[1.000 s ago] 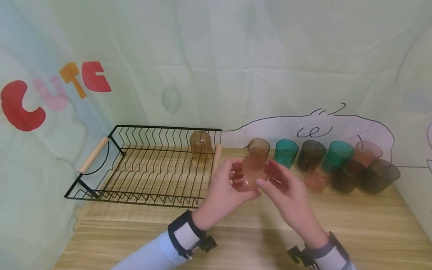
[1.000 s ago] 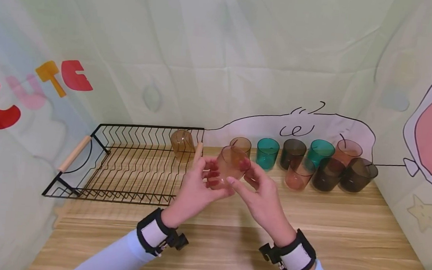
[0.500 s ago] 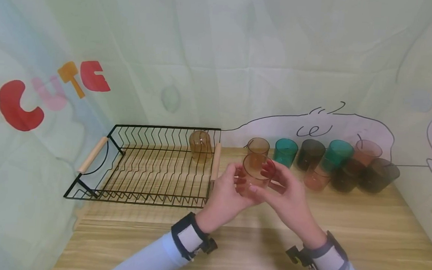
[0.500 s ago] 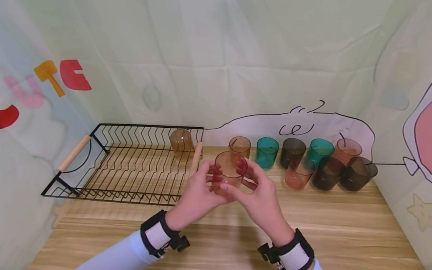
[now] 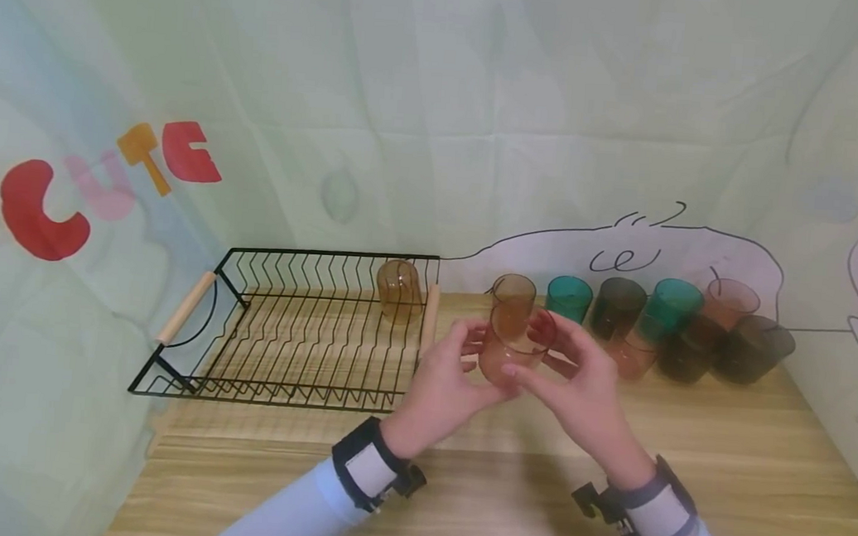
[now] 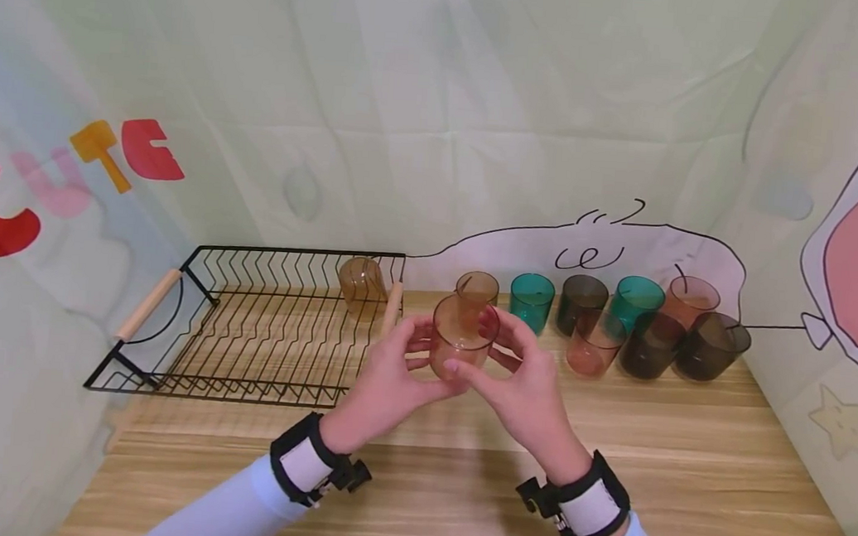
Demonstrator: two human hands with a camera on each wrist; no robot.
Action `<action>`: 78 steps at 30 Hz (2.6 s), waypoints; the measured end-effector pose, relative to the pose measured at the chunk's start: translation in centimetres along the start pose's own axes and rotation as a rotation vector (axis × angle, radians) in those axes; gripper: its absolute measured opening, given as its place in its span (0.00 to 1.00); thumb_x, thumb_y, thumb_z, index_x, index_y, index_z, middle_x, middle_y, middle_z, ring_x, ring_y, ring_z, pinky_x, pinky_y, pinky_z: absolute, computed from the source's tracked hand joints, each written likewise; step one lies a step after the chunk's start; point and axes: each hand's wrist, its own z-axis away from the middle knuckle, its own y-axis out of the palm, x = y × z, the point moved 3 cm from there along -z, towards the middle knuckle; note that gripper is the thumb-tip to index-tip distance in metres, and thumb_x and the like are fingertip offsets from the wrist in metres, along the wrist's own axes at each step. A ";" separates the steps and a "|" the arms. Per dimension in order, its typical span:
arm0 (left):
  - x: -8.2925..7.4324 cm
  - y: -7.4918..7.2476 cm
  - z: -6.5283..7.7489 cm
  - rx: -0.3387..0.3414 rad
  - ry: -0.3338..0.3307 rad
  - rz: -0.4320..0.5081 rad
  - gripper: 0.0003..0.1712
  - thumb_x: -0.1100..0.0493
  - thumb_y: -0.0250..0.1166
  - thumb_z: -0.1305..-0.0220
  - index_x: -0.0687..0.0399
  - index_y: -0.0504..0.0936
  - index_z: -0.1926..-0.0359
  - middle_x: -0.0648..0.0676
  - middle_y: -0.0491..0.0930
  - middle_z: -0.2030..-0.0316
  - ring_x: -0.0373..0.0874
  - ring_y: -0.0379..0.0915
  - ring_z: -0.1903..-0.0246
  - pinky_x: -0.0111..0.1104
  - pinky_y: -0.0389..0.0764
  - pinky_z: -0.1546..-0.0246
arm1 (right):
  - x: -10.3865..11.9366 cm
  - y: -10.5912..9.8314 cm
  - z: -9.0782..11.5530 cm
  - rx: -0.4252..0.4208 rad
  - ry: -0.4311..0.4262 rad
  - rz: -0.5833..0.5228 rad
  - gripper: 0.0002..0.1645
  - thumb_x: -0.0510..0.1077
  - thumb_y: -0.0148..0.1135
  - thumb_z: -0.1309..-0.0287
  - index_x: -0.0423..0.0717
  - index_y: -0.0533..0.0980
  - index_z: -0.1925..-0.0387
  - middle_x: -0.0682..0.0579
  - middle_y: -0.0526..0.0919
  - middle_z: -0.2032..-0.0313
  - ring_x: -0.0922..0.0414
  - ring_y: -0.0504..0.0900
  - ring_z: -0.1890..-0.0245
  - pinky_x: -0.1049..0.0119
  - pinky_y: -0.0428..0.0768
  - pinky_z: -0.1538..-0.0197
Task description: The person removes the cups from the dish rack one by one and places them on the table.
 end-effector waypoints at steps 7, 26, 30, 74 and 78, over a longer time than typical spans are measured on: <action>-0.1 -1.8 -0.2 -0.031 -0.004 -0.058 0.42 0.45 0.76 0.58 0.41 0.67 0.41 0.49 0.71 0.40 0.39 0.71 0.45 0.34 0.78 0.48 | -1.0 -1.9 -0.7 -0.117 -0.001 0.028 0.40 0.44 0.76 0.60 0.46 0.70 0.41 0.50 0.79 0.46 0.55 0.78 0.47 0.63 0.80 0.48; 1.8 -6.5 -0.1 -0.232 0.022 -0.299 0.33 0.44 0.70 0.49 0.51 0.73 0.44 0.51 0.77 0.49 0.44 0.72 0.48 0.40 0.76 0.46 | -11.5 -3.4 -1.8 -0.278 0.191 0.039 0.48 0.49 0.76 0.60 0.43 0.64 0.37 0.44 0.72 0.40 0.48 0.72 0.40 0.52 0.72 0.38; 2.6 -6.6 0.1 -0.227 0.001 -0.330 0.33 0.43 0.68 0.47 0.53 0.73 0.43 0.52 0.77 0.48 0.44 0.72 0.47 0.41 0.75 0.45 | -12.7 -3.2 -2.0 -0.281 0.160 0.010 0.46 0.44 0.75 0.58 0.39 0.63 0.37 0.41 0.71 0.41 0.46 0.71 0.40 0.51 0.71 0.37; 3.5 -7.3 0.6 -0.228 -0.031 -0.381 0.32 0.40 0.68 0.48 0.46 0.73 0.44 0.49 0.76 0.46 0.46 0.70 0.44 0.45 0.73 0.44 | -16.0 -2.8 -1.8 -0.212 0.311 0.176 0.55 0.59 0.68 0.52 0.45 0.52 0.30 0.41 0.62 0.33 0.47 0.64 0.34 0.51 0.68 0.35; 3.4 -7.5 0.6 -0.233 -0.040 -0.387 0.31 0.40 0.67 0.47 0.46 0.74 0.44 0.50 0.76 0.46 0.46 0.70 0.44 0.45 0.72 0.43 | -16.0 -2.8 -1.8 -0.213 0.309 0.166 0.55 0.59 0.68 0.52 0.47 0.52 0.30 0.42 0.63 0.33 0.48 0.65 0.34 0.50 0.68 0.35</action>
